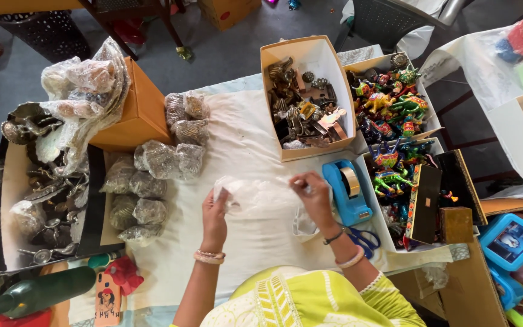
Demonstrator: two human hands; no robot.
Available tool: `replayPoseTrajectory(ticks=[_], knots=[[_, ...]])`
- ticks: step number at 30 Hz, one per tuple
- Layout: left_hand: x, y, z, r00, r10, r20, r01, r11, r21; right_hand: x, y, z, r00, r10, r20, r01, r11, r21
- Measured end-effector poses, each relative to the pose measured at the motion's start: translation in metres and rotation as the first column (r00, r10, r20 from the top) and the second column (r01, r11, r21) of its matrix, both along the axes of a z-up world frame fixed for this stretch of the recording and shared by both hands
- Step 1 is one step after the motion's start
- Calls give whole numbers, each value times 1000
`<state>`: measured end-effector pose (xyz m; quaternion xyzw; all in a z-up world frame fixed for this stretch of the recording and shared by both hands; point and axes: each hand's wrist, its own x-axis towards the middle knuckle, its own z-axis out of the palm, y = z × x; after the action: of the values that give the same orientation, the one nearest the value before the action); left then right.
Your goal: The person wraps a small decorative item in bubble wrap, secures it with tape, and places it on a table with other wrapped items. They then cut a piece of bubble wrap and wrap another small figurine, securing it with tape.
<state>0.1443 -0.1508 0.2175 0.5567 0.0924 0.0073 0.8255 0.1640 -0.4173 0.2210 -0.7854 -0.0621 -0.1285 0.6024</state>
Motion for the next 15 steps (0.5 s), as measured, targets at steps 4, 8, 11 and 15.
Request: replayPoseTrajectory(ticks=[4, 8, 11, 15], knots=[[1, -9, 21, 997, -26, -73, 6, 967, -254, -3, -15, -5, 991, -37, -128, 45, 997, 64], [0, -17, 17, 979, -169, -114, 125, 939, -320, -8, -6, 13, 997, 63, -42, -75, 904, -422], [-1, -23, 22, 955, -271, -118, 235, 938, -255, -12, 12, 37, 979, 119, 165, -45, 918, -394], [0, -37, 50, 973, -145, -178, 114, 978, -173, -8, 27, 15, 890, 421, -178, -425, 905, 13]])
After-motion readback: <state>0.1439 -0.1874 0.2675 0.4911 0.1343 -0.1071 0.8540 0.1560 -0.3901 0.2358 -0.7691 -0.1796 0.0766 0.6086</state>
